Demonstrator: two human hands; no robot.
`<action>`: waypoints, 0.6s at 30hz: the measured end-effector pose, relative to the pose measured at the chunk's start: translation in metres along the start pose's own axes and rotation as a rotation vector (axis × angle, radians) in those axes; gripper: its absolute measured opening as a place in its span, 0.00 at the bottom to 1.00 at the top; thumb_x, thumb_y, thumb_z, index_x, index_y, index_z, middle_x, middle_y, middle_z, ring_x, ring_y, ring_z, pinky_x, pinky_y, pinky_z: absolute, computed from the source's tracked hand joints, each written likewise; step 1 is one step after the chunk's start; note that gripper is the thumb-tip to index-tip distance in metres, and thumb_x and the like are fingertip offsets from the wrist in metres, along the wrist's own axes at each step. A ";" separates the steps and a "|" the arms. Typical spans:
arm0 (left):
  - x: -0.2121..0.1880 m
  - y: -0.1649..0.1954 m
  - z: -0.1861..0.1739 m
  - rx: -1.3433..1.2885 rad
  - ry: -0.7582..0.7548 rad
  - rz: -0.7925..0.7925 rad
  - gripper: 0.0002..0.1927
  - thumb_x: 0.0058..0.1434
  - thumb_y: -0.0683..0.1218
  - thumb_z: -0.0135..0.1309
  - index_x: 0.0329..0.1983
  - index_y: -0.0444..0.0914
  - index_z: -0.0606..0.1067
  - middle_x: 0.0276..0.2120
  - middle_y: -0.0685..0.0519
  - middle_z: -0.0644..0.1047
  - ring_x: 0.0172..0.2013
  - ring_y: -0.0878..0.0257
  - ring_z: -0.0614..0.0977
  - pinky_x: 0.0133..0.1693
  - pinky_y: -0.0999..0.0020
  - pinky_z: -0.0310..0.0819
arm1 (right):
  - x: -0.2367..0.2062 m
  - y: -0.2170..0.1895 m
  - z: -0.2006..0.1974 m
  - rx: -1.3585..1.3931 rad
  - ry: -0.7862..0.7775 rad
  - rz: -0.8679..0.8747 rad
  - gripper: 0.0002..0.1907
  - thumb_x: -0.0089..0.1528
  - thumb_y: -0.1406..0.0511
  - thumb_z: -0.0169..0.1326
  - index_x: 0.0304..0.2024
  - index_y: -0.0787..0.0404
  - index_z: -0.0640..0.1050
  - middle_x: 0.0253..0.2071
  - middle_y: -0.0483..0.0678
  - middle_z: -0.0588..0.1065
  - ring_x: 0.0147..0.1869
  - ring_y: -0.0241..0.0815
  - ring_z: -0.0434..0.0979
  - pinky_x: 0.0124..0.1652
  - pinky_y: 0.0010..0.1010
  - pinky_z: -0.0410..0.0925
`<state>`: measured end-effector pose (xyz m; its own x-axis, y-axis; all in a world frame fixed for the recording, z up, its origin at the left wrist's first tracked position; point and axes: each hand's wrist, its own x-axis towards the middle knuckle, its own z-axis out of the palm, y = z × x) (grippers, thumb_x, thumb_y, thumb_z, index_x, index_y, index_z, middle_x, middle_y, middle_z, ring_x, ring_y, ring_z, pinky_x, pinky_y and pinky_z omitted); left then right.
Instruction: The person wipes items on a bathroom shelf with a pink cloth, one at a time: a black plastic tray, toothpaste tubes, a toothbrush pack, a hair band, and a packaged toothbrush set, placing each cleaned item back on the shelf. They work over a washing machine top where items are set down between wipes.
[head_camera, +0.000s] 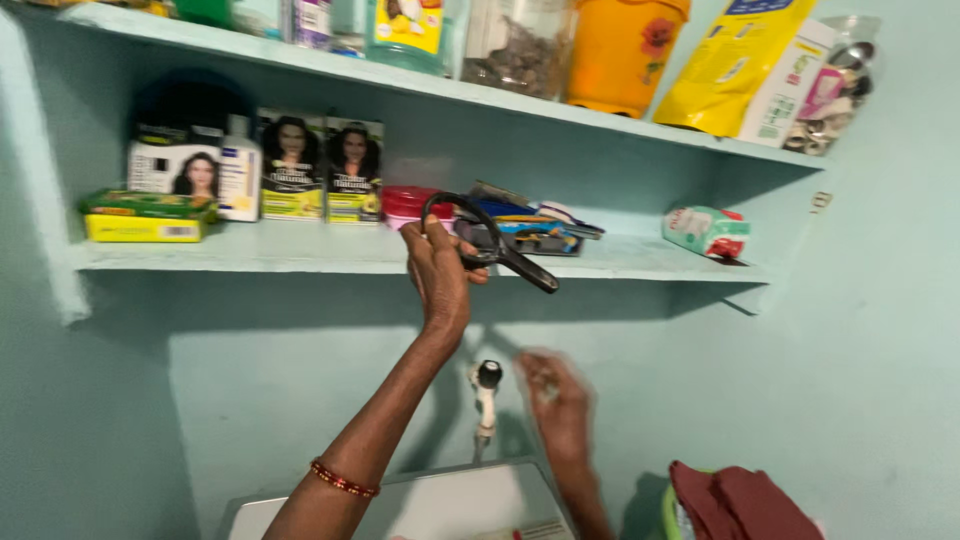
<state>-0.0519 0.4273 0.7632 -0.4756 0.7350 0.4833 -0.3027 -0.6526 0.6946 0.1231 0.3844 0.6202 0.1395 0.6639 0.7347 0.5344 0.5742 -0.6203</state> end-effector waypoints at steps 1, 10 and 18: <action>-0.007 -0.004 0.015 0.012 -0.037 -0.021 0.18 0.73 0.54 0.32 0.47 0.34 0.60 0.22 0.52 0.72 0.15 0.63 0.77 0.13 0.71 0.76 | 0.015 -0.006 -0.027 -0.068 0.184 -0.098 0.10 0.65 0.68 0.56 0.49 0.58 0.82 0.47 0.48 0.81 0.47 0.41 0.83 0.46 0.34 0.75; -0.054 -0.045 0.168 -0.087 -0.212 -0.166 0.17 0.72 0.52 0.32 0.51 0.33 0.60 0.26 0.47 0.73 0.16 0.55 0.80 0.15 0.71 0.78 | 0.169 0.008 -0.178 -0.315 -0.081 -0.407 0.21 0.62 0.63 0.61 0.57 0.60 0.79 0.48 0.54 0.81 0.48 0.47 0.79 0.49 0.38 0.71; -0.068 -0.130 0.224 0.715 -0.402 0.606 0.33 0.74 0.51 0.40 0.75 0.28 0.50 0.71 0.25 0.53 0.70 0.33 0.55 0.65 0.39 0.52 | 0.254 0.096 -0.242 -0.311 -0.218 -0.130 0.20 0.62 0.63 0.60 0.57 0.55 0.81 0.43 0.51 0.82 0.43 0.44 0.77 0.48 0.35 0.70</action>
<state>0.2049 0.5038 0.7598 -0.0326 0.4109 0.9111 0.5236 -0.7694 0.3658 0.4115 0.4919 0.8140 -0.1083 0.7008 0.7051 0.7676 0.5096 -0.3886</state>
